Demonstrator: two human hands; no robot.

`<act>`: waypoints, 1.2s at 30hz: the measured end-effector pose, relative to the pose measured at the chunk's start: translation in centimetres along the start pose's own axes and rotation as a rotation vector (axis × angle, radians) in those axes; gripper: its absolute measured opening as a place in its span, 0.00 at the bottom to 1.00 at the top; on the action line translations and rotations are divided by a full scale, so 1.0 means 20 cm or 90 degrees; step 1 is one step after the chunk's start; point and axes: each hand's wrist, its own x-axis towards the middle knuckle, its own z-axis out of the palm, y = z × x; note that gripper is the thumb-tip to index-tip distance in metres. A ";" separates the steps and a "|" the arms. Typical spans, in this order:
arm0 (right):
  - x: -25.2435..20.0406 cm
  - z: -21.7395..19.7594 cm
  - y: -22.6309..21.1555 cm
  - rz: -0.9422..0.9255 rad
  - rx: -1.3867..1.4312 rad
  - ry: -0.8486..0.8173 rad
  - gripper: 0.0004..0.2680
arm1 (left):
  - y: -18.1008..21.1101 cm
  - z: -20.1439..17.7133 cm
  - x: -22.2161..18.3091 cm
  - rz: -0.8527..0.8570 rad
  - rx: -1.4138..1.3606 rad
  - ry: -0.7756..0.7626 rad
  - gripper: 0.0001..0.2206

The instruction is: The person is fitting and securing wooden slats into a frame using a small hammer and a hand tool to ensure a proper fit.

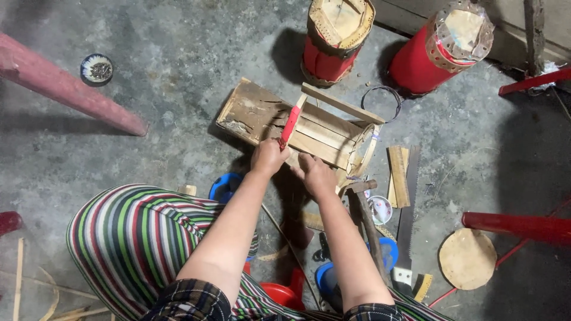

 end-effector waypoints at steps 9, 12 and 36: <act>-0.09 -0.01 -0.11 0.045 -0.027 0.008 0.20 | -0.04 0.07 0.08 -0.003 0.003 0.015 0.20; -0.03 0.08 -0.07 0.065 0.076 -0.045 0.21 | -0.01 0.04 0.02 -0.008 0.003 0.006 0.18; 0.01 0.21 0.09 -0.142 -0.110 0.283 0.24 | -0.03 0.12 -0.08 -0.108 -0.078 0.086 0.17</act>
